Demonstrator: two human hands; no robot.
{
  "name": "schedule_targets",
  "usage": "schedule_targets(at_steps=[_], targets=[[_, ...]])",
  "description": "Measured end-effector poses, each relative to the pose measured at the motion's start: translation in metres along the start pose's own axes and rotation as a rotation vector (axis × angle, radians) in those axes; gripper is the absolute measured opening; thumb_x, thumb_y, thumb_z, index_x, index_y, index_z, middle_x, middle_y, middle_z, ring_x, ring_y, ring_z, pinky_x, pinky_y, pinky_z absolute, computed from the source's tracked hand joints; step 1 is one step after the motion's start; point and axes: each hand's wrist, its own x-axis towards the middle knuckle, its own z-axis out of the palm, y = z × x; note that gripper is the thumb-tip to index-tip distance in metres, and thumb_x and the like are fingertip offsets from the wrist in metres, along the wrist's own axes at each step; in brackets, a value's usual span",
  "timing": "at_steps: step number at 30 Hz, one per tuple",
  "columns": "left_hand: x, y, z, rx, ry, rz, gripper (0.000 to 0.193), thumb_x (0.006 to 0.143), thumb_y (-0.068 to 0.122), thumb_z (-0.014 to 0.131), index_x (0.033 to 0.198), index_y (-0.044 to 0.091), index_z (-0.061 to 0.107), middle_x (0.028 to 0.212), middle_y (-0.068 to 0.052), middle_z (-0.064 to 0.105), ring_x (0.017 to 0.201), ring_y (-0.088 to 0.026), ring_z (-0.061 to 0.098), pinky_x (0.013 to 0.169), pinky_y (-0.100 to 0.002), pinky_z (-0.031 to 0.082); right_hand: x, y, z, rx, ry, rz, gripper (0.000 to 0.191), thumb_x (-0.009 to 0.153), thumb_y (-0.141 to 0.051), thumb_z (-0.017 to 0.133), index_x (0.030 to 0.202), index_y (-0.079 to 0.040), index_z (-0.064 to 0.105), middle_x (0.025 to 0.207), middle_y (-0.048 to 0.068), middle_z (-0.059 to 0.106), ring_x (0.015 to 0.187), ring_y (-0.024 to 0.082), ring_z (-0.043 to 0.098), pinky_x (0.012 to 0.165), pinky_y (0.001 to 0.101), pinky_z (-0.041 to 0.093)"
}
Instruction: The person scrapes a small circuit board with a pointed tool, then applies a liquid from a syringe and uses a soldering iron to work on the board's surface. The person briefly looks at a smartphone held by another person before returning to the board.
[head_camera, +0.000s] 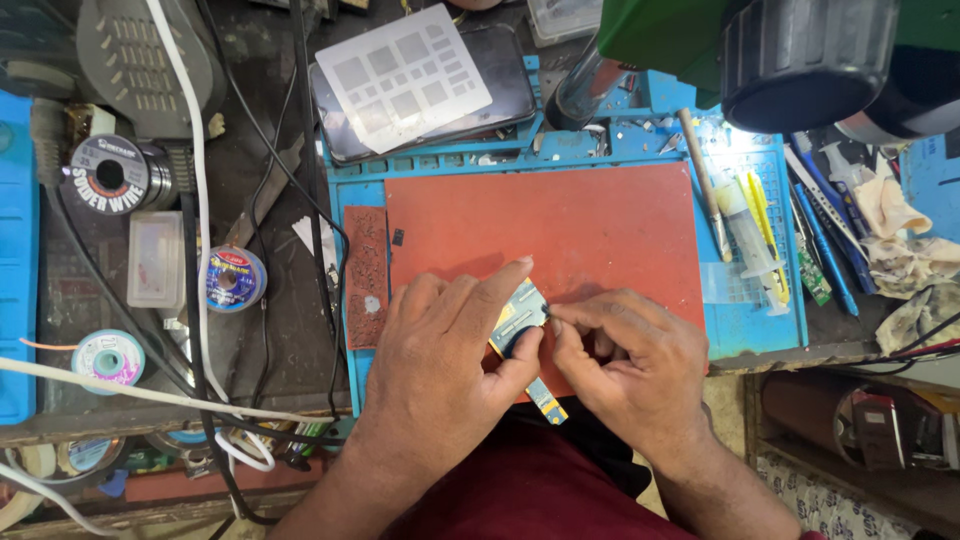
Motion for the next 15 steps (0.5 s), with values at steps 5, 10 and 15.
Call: schedule_targets(at_steps=[5,10,15], targets=[[0.0006,0.0002,-0.0001,-0.007,0.008,0.007,0.056,0.082,0.022,0.082,0.132,0.007,0.063,0.089,-0.006,0.062,0.085,-0.027,0.056,0.082,-0.044,0.048,0.0007,0.0008,-0.0007,0.012,0.004,0.000,0.014,0.081,-0.006,0.080,0.095,-0.006,0.079,0.078,0.002,0.073,0.052,0.005,0.057,0.047,0.0220,0.043],[0.0005,0.0006,-0.0005,-0.003,0.006,0.009,0.056,0.081,0.021,0.082,0.132,0.008,0.064,0.087,-0.006,0.061,0.084,-0.027,0.055,0.081,-0.044,0.047,0.0003,0.0008,-0.0010,0.039,0.018,0.017,0.013,0.082,-0.005,0.079,0.095,-0.006,0.079,0.079,0.001,0.073,0.052,0.004,0.057,0.047,0.0218,0.044],[-0.0004,0.0014,-0.0006,-0.009,0.012,0.015,0.055,0.082,0.022,0.082,0.133,0.008,0.063,0.089,-0.006,0.062,0.085,-0.027,0.056,0.081,-0.043,0.047,-0.0006,0.0003,-0.0011,0.013,0.020,0.033,0.013,0.082,-0.006,0.080,0.096,-0.006,0.079,0.077,0.002,0.071,0.052,0.004,0.056,0.048,0.0222,0.044]])
